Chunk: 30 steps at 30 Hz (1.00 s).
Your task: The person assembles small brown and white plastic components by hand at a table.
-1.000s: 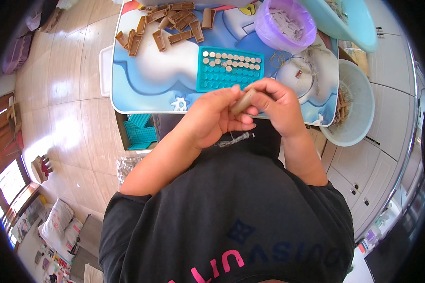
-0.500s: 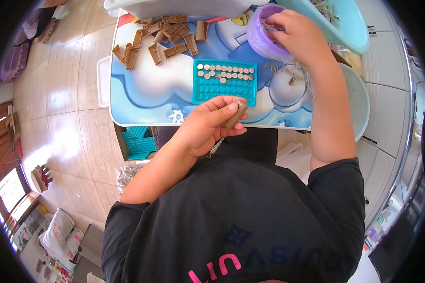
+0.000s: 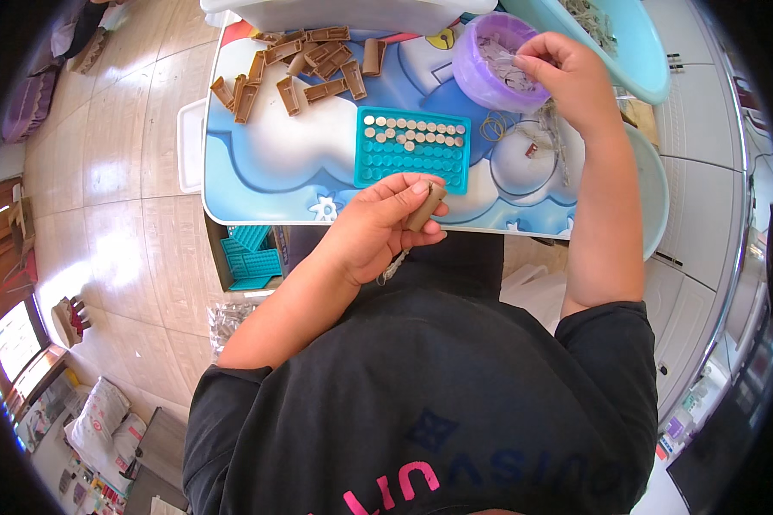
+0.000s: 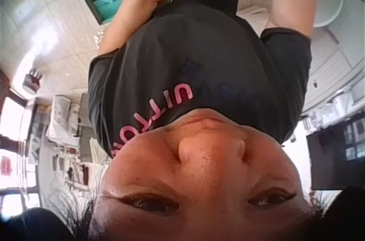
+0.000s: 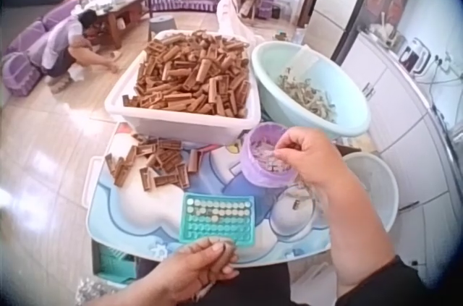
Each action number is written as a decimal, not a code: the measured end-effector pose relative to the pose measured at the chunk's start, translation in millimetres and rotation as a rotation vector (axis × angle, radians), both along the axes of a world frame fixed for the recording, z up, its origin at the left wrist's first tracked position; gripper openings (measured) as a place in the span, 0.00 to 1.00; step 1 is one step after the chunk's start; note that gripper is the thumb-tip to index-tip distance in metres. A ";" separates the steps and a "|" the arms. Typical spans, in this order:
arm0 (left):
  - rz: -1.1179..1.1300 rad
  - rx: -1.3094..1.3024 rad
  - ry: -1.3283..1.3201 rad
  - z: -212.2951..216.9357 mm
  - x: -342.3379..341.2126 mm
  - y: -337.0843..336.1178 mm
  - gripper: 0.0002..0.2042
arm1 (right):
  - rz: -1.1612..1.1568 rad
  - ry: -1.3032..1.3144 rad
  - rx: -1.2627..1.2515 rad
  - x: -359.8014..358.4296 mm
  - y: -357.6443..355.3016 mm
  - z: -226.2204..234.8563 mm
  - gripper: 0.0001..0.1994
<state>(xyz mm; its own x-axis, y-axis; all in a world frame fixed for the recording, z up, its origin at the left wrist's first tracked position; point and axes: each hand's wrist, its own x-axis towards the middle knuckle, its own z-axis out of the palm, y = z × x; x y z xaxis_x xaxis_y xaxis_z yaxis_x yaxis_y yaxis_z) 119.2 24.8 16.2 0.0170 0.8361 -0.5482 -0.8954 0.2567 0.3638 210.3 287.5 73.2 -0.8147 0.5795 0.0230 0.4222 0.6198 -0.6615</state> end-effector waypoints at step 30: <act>0.106 0.084 -0.094 -3.2 4.2 -6.3 0.15 | -0.091 0.321 0.197 18.4 -85.6 -4.8 0.09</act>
